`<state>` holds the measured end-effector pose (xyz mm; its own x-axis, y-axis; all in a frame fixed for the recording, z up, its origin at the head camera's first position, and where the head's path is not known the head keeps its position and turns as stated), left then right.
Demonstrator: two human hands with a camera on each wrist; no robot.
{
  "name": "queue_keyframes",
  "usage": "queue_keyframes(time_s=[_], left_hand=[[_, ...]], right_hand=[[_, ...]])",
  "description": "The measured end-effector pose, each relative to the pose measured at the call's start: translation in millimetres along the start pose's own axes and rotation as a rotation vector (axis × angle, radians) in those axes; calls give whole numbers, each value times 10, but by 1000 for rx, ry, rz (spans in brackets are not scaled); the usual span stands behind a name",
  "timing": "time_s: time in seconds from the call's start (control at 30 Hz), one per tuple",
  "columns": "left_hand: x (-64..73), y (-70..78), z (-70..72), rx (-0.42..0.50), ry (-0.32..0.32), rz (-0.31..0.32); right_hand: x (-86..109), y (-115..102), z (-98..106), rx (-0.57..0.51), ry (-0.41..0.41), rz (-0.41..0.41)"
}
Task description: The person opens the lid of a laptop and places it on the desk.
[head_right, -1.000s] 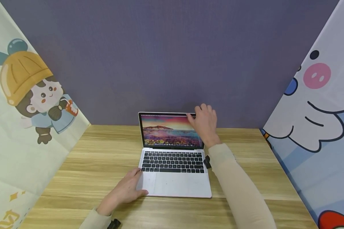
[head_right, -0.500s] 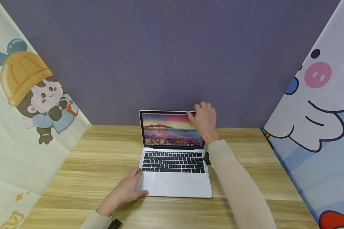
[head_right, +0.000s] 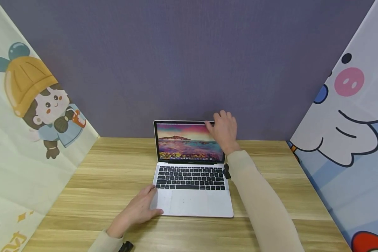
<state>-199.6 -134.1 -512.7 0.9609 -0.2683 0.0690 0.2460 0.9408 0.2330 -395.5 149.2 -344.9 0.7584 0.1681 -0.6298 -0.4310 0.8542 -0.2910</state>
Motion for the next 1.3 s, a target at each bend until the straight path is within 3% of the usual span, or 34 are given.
queue_keyframes(time_s=[0.47, 1.3], left_hand=[[-2, -2, 0, -3, 0, -4], [14, -1, 3, -7, -3, -7]], right_hand=[[-67, 51, -101, 21, -77, -53], [-62, 37, -209, 70, -110, -143]])
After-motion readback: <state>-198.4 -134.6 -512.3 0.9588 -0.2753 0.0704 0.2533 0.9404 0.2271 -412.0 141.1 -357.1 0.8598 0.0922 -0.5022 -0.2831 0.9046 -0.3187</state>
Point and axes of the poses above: each hand's wrist, its own x-axis away from the middle knuckle, its own z-axis out of the back of the hand, y = z × x, the point moved 7 cm from there along -x, towards the middle knuckle, and after that the axes turned 11 degrees about -x, right-handed, at the moved point
